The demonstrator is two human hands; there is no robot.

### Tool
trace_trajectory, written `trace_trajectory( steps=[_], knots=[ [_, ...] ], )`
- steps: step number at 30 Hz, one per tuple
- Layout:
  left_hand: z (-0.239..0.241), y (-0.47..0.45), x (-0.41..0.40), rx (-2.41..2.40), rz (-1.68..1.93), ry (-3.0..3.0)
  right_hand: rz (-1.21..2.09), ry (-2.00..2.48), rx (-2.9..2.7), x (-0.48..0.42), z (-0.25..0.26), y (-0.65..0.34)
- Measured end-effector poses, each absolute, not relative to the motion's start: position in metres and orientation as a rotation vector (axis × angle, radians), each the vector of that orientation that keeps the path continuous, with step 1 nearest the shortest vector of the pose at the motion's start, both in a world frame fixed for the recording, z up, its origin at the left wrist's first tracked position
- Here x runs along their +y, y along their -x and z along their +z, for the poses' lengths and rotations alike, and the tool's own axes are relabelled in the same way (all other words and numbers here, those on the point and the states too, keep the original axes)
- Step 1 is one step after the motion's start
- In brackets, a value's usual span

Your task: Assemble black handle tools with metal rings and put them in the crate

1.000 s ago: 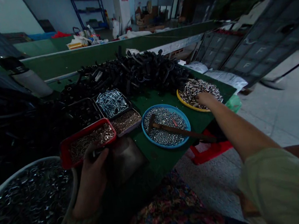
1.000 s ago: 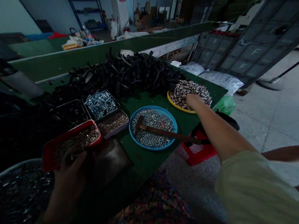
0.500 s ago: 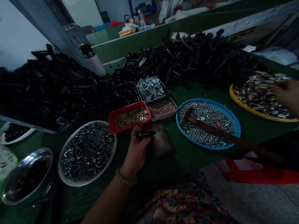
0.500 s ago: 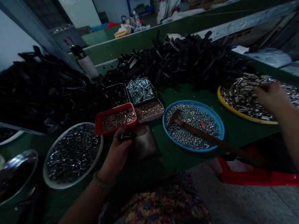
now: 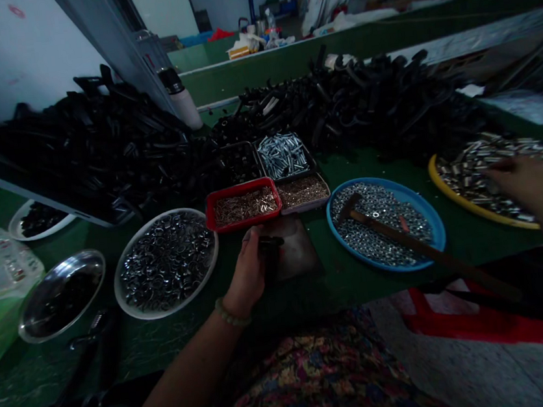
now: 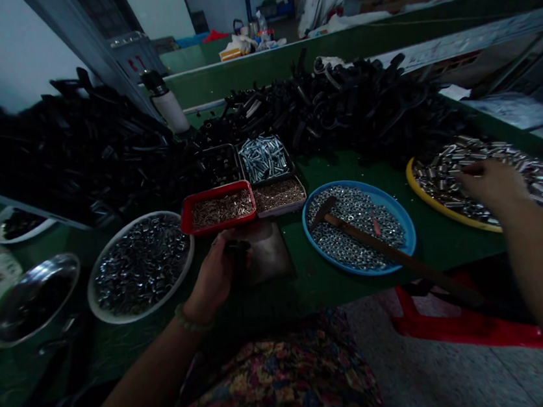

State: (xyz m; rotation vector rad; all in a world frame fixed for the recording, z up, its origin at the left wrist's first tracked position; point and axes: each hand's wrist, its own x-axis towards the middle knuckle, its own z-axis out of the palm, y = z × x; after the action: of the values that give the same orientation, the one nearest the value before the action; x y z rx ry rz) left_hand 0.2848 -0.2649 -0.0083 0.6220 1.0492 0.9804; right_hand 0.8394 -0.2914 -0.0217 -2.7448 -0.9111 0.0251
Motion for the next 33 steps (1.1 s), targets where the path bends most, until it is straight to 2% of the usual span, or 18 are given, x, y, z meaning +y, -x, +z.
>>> trace_trajectory(
  steps=[3, 9, 14, 24, 33],
  knots=[
    [-0.010, -0.284, -0.264, 1.040, 0.982, -0.590, 0.067, 2.786, -0.994, -0.292, -0.024, -0.833],
    [-0.009, -0.283, -0.268, 1.141, 0.996, -0.737, -0.191, 2.648, -0.914, -0.310, -0.003, -0.819],
    [-0.008, -0.274, -0.270, 1.190, 0.958, -0.759, -0.152, 2.647, -0.948, -0.313, 0.005, -0.836],
    [0.001, -0.269, -0.286, 1.238, 0.878, -0.708, 0.009, 2.488, -1.178, -0.288, -0.017, -0.834],
    [-0.001, -0.261, -0.287, 1.258, 0.916, -0.769, -0.031, 2.228, -0.767, -0.290, 0.010, -0.812]
  ],
)
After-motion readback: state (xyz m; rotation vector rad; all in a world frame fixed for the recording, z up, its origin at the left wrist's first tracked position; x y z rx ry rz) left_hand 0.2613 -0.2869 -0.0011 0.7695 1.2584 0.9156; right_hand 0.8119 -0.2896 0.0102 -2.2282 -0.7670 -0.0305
